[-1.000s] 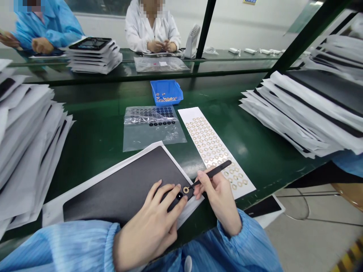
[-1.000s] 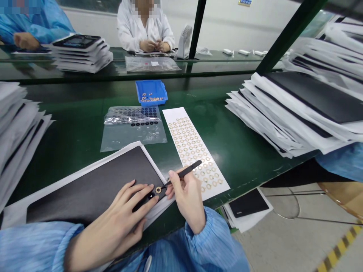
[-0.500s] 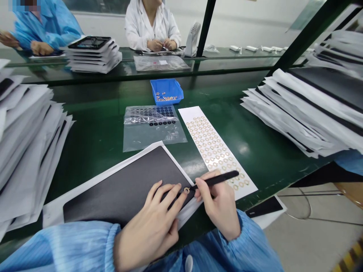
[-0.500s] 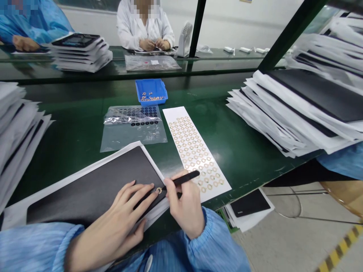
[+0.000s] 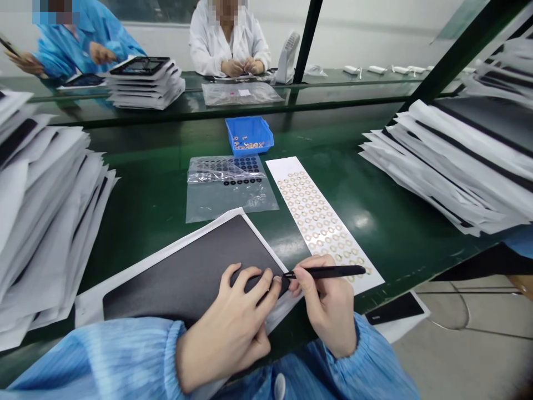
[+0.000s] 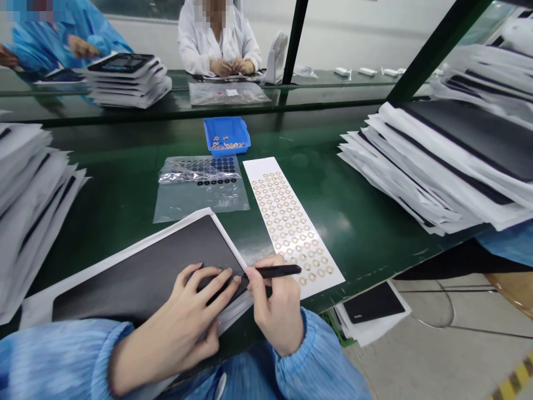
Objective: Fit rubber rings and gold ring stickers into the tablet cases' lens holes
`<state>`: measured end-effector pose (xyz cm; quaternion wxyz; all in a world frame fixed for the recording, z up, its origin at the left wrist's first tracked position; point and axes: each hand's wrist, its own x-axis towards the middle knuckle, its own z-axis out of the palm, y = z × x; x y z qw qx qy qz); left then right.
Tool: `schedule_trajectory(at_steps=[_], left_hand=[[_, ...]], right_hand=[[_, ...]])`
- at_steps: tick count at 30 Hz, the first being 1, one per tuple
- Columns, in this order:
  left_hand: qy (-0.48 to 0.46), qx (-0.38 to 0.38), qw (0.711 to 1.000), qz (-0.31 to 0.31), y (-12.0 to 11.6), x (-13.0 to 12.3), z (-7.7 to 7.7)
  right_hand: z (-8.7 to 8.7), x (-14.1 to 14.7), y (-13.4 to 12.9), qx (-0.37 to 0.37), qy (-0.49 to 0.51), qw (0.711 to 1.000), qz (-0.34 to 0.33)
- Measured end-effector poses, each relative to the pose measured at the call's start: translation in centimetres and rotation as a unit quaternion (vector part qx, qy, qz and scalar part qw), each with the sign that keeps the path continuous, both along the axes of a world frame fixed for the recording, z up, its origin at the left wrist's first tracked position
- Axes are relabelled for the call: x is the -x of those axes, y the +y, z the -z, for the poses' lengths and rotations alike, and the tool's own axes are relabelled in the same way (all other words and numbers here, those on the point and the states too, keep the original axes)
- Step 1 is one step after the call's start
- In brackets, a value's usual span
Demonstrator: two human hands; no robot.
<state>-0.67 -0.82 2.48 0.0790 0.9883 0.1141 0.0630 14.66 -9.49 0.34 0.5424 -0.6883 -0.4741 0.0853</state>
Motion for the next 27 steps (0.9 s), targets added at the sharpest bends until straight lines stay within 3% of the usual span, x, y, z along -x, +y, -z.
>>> schedule_trajectory(at_steps=[6, 15, 20, 23, 27], left_hand=[[-0.008, 0.006, 1.0, -0.008, 0.1, -0.1, 0.1], [-0.027, 0.02, 0.999, -0.002, 0.3, 0.3, 0.3], [-0.025, 0.041, 0.999, -0.005, 0.3, 0.3, 0.6], [-0.026, 0.054, 0.998, 0.0, 0.4, 0.3, 0.2], [-0.023, 0.091, 0.995, 0.021, 1.9, 0.1, -1.6]], right_hand=[[0.1, 0.0, -0.1, -0.012, -0.04, 0.999, -0.014], [-1.0, -0.1, 0.5, -0.031, -0.117, 0.993, -0.011], [-1.1, 0.1, -0.3, -0.055, -0.027, 0.996, -0.064], [-2.8, -1.0, -0.9, -0.042, 0.019, 0.995, -0.089], [-7.6, -4.5, 1.8, -0.015, -0.041, 0.995, -0.094]])
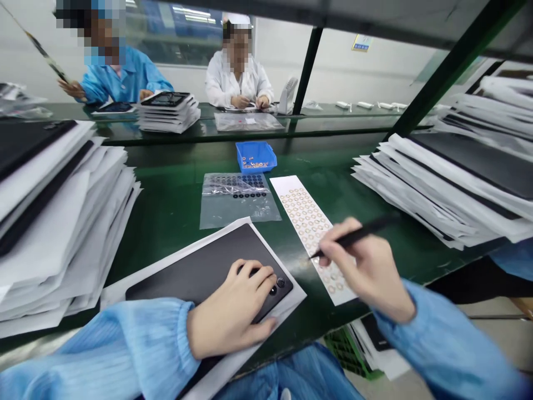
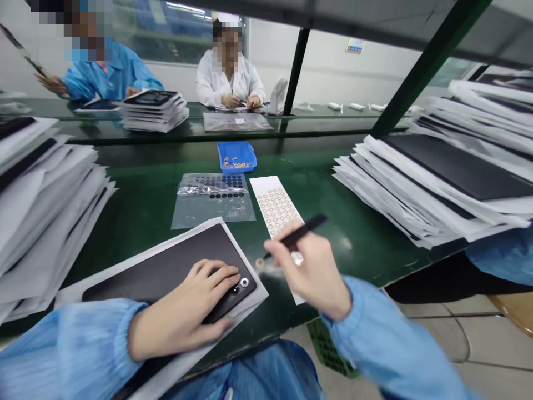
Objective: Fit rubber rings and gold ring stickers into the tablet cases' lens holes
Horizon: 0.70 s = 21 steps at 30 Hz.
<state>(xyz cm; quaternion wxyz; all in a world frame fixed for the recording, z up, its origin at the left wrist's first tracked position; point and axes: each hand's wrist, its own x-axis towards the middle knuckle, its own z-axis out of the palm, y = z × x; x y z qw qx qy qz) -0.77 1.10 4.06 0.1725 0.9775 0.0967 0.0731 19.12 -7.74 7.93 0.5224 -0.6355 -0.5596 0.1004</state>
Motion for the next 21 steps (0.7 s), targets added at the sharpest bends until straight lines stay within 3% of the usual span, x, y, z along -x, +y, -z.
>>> schedule_trajectory(at_steps=[3, 5, 8, 11, 15, 18, 21], left_hand=[[-0.013, 0.022, 0.999, -0.039, 2.8, -0.5, -1.4], [-0.031, 0.016, 0.995, -0.097, 5.3, -0.8, -1.8], [-0.049, -0.002, 0.983, -0.178, 9.0, -1.0, -1.4], [-0.062, -0.015, 0.961, -0.268, 11.9, -0.7, -0.7], [-0.06, -0.007, 0.914, -0.401, 14.7, -0.1, 0.2], [-0.035, 0.027, 0.875, -0.482, 16.2, 0.2, 0.7], [-0.006, 0.064, 0.849, -0.524, 17.3, 0.1, 0.7]], right_hand=[[-3.1, -2.5, 6.1, 0.036, -0.053, 0.997, -0.039], [-4.1, -3.5, 11.4, 0.024, -0.115, 0.993, -0.026], [-3.8, -4.0, 19.1, 0.03, -0.132, 0.991, 0.016], [-2.5, -4.0, 24.8, 0.031, -0.152, 0.988, 0.011], [-1.0, -4.7, 28.3, 0.068, -0.181, 0.981, -0.012], [-0.6, -5.6, 28.6, 0.082, -0.2, 0.975, -0.039], [-0.4, -5.5, 27.7, 0.08, -0.231, 0.965, -0.093]])
